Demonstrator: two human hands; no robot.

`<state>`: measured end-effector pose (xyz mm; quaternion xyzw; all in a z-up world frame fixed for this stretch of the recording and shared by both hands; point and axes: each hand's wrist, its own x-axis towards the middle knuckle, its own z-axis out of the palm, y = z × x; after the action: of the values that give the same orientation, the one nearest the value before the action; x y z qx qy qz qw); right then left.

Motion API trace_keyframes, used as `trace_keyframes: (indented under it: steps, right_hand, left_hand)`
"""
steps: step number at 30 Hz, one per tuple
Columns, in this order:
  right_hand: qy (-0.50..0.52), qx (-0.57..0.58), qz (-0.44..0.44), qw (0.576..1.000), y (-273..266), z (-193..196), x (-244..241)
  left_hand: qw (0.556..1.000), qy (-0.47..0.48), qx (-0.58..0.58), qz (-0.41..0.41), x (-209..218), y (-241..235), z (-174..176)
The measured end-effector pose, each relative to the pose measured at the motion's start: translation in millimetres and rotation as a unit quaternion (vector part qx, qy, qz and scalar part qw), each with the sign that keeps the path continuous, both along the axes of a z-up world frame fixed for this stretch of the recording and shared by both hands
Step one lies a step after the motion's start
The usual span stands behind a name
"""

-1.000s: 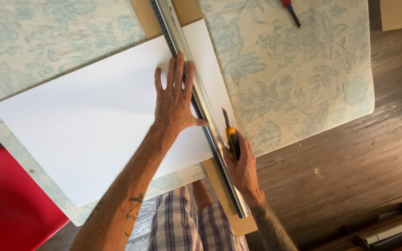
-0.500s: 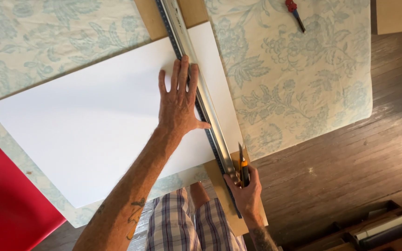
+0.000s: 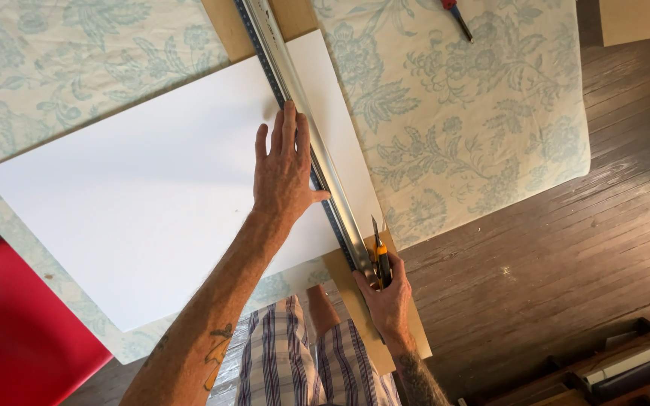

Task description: Cutting a board to size with a utility knife and fitting it into a wooden frame

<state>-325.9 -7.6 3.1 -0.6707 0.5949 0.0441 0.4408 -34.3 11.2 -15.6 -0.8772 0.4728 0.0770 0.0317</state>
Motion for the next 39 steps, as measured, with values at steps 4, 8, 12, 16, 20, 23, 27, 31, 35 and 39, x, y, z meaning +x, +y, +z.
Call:
trace_keyframes:
  steps: [4,8,12,16,20,23,27,31,35,39]
  right_hand:
    - [0.011,-0.021,0.017,1.000,0.3,-7.9,-5.5]
    - [0.008,-0.011,0.021,1.000,-3.6,-2.6,-1.9]
    - [-0.060,-0.094,0.036,0.993,-21.1,-29.7,0.8]
    - [-0.075,-0.055,0.064,0.994,-66.2,44.3,128.8]
    - [-0.154,-0.077,0.229,0.958,-93.4,56.6,221.0]
    - [-0.169,-0.135,0.270,0.938,-101.7,27.5,249.9]
    - [-0.149,-0.173,0.291,0.929,-100.1,21.4,267.3]
    - [-0.141,-0.177,0.305,0.925,-101.8,6.0,267.1]
    - [-0.124,-0.175,0.310,0.926,-97.8,7.9,267.6]
    - [-0.116,-0.175,0.316,0.925,-95.4,13.9,268.5]
  left_hand:
    - [0.999,0.002,0.052,-0.002,-10.0,-4.6,-3.3]
    - [0.997,0.008,0.075,0.031,-18.8,-10.5,-4.9]
    - [0.992,0.118,0.031,0.035,-10.7,-10.3,25.6]
    - [0.991,0.111,0.064,0.029,-6.0,-8.5,21.8]
    - [0.993,0.097,0.057,0.015,-3.8,-4.4,20.9]
    - [0.994,0.100,0.050,0.015,-1.7,-4.4,20.3]
    - [0.994,0.105,0.028,0.024,-3.9,-3.0,20.8]
    - [0.993,0.108,0.052,0.020,-3.5,-3.8,17.3]
    - [0.993,0.105,0.057,0.017,-4.2,-2.9,18.0]
    - [0.992,0.112,0.055,0.021,-4.3,-3.0,15.4]
